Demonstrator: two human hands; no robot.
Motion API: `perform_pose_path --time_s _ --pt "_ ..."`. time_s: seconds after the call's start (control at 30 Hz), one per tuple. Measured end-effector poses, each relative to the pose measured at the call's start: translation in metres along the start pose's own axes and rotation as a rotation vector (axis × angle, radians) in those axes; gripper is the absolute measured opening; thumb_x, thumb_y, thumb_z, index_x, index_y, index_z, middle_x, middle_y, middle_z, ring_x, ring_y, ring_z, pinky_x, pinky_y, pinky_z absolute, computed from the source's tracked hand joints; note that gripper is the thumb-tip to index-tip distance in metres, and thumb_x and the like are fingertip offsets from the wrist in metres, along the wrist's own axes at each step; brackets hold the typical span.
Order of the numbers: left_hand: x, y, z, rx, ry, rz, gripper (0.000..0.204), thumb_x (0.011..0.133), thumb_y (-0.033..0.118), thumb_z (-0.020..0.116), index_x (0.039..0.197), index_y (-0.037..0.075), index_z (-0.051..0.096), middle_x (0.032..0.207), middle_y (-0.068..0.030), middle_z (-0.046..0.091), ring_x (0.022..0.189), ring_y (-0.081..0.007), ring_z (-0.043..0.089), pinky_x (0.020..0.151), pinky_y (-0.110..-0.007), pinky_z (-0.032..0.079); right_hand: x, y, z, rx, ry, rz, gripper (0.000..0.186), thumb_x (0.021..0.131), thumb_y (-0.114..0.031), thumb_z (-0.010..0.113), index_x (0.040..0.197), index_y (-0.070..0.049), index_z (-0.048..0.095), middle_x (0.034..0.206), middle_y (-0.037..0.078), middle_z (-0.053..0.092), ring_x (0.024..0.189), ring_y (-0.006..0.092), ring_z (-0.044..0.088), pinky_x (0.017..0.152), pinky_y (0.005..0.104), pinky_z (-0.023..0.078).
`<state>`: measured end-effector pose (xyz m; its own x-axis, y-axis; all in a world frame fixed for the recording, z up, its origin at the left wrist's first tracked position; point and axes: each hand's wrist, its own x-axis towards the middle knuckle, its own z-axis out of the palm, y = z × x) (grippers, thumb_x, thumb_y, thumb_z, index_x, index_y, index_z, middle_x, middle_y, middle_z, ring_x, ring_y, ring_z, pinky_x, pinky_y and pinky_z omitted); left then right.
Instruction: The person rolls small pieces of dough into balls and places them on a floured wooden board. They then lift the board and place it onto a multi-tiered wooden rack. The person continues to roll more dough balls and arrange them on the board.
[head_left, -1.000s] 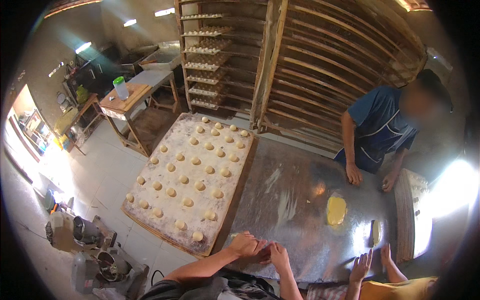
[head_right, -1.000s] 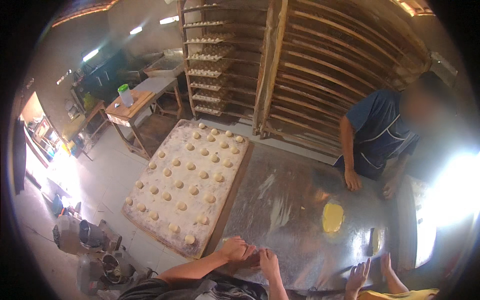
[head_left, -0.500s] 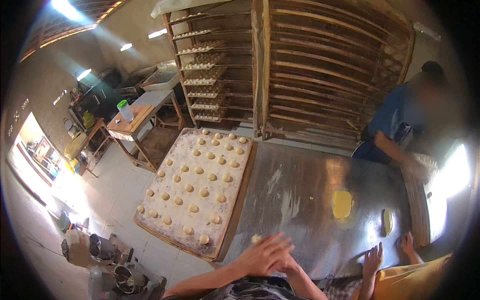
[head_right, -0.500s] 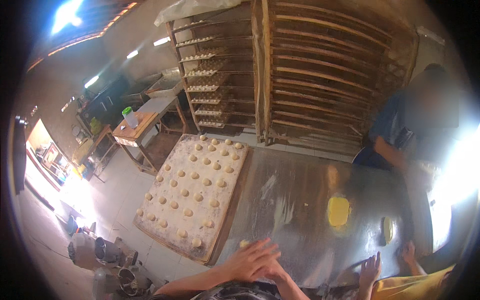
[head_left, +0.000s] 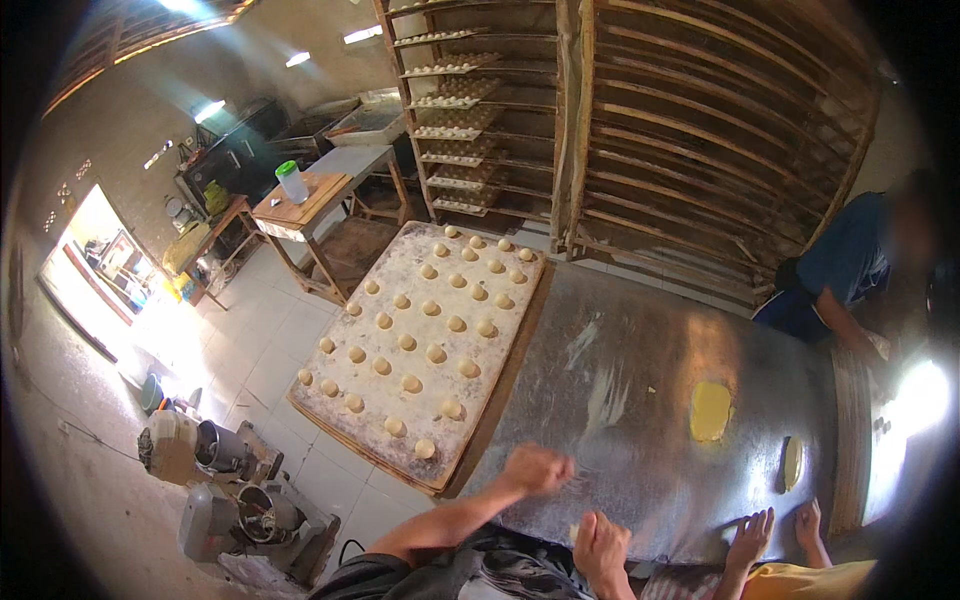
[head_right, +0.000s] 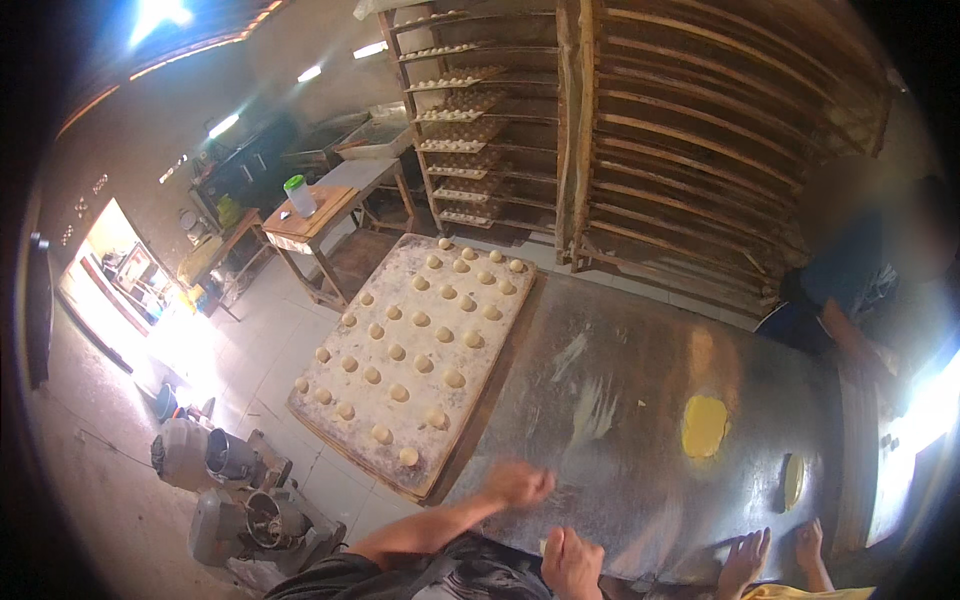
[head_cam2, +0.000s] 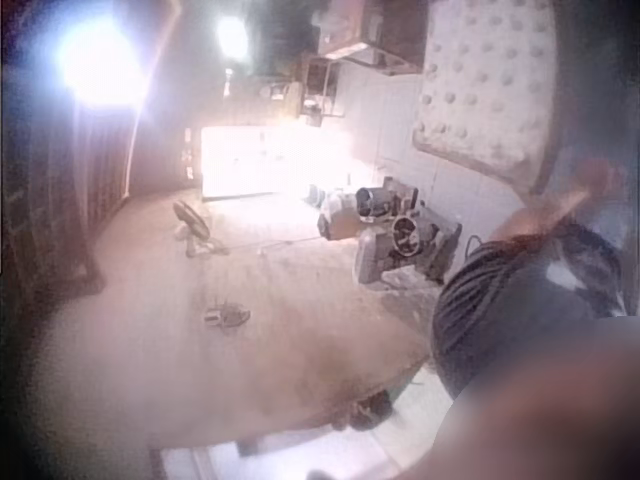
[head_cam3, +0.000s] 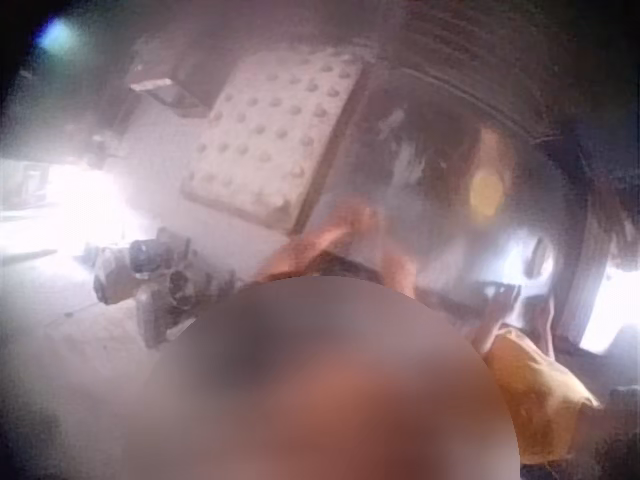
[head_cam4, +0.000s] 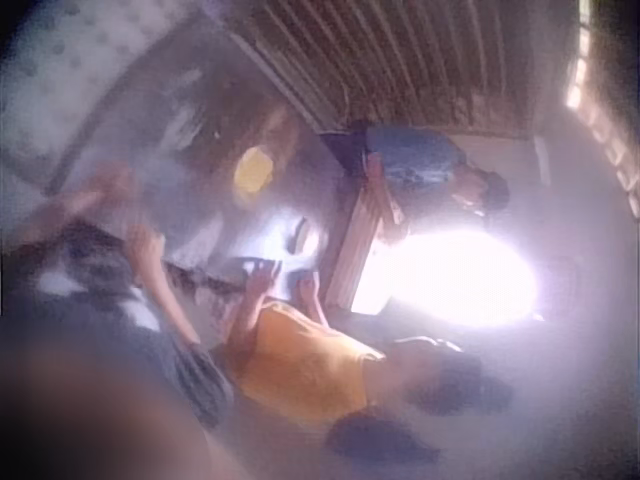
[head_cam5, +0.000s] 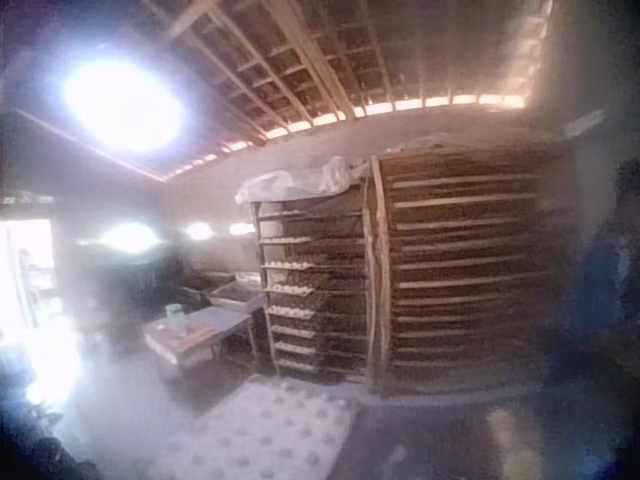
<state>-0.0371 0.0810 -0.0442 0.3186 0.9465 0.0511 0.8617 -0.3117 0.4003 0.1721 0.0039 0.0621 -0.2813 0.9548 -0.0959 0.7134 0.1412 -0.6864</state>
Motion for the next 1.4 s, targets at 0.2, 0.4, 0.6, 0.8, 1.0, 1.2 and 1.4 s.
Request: perform_pose_path --time_s 0.2,0.4,0.6,0.8,1.0,1.2,1.4 --pt "-0.006 -0.011 -0.018 0.015 0.259 0.114 0.015 0.096 0.018 0.064 0.109 0.016 0.071 0.122 -0.0122 0.058 0.115 -0.0328 0.059 0.098 -0.056 0.040 0.030 0.090 0.043 -0.550 0.212 -0.010 0.037 0.093 -0.027 0.057 0.117 0.000 0.060 0.160 0.033 0.027 0.152 0.0520 0.017 0.120 0.0687 0.008" --pt "-0.014 0.041 -0.036 -0.256 0.466 0.001 0.015 0.092 0.013 0.068 0.106 0.018 0.071 0.117 -0.0102 0.063 0.113 -0.0325 0.060 0.100 -0.059 0.038 0.092 0.104 0.076 -0.619 0.033 -0.312 0.055 0.088 -0.028 0.065 0.138 -0.008 0.058 0.152 0.021 0.045 0.148 0.0433 0.031 0.120 0.0642 0.021" --pt "-0.037 0.072 -0.044 -0.462 0.307 -0.053 0.024 0.100 0.026 0.060 0.117 0.008 0.062 0.082 -0.0093 0.070 0.070 -0.0310 0.069 0.063 -0.043 0.053 0.021 0.157 0.005 -0.371 0.041 -0.351 0.021 0.087 -0.020 0.065 0.104 -0.009 0.067 0.100 0.012 0.068 0.092 0.0349 0.065 0.085 0.0514 0.051" --pt "-0.009 0.094 -0.054 -0.379 0.007 -0.195 0.044 0.109 0.044 0.042 0.121 0.004 0.055 0.074 -0.0192 0.067 0.067 -0.0417 0.068 0.059 -0.050 0.052 0.079 0.081 0.036 0.394 0.169 -0.140 0.026 0.104 -0.024 0.055 0.095 -0.001 0.064 0.074 0.011 0.061 0.063 0.0181 0.060 0.057 0.0408 0.050" --pt "0.000 0.056 -0.057 -0.471 0.202 -0.143 0.042 0.110 0.034 0.042 0.093 0.001 0.063 0.066 -0.0202 0.064 0.067 -0.0447 0.066 0.058 -0.050 0.051 0.057 -0.019 0.052 1.189 0.140 0.353 0.040 0.106 -0.025 0.052 0.077 0.002 0.061 0.066 0.006 0.058 0.064 0.0117 0.051 0.056 0.0339 0.047" --pt "0.006 -0.022 -0.069 0.045 0.183 -0.424 0.019 0.100 0.026 0.060 0.095 0.008 0.065 0.073 -0.0121 0.066 0.072 -0.0361 0.067 0.065 -0.048 0.052 -0.007 0.052 0.015 -0.545 0.051 -0.032 0.029 0.096 -0.026 0.057 0.104 0.000 0.067 0.134 0.032 0.055 0.122 0.0471 0.053 0.103 0.0612 0.039" --pt "-0.011 -0.012 -0.034 0.038 0.388 -0.236 0.015 0.090 0.022 0.073 0.093 0.012 0.064 0.084 -0.0056 0.067 0.084 -0.0313 0.066 0.078 -0.048 0.046 0.078 0.061 0.067 -0.362 0.253 -0.035 0.060 0.091 -0.024 0.061 0.146 -0.001 0.048 0.154 0.028 0.041 0.150 0.0464 0.028 0.123 0.0612 0.018"
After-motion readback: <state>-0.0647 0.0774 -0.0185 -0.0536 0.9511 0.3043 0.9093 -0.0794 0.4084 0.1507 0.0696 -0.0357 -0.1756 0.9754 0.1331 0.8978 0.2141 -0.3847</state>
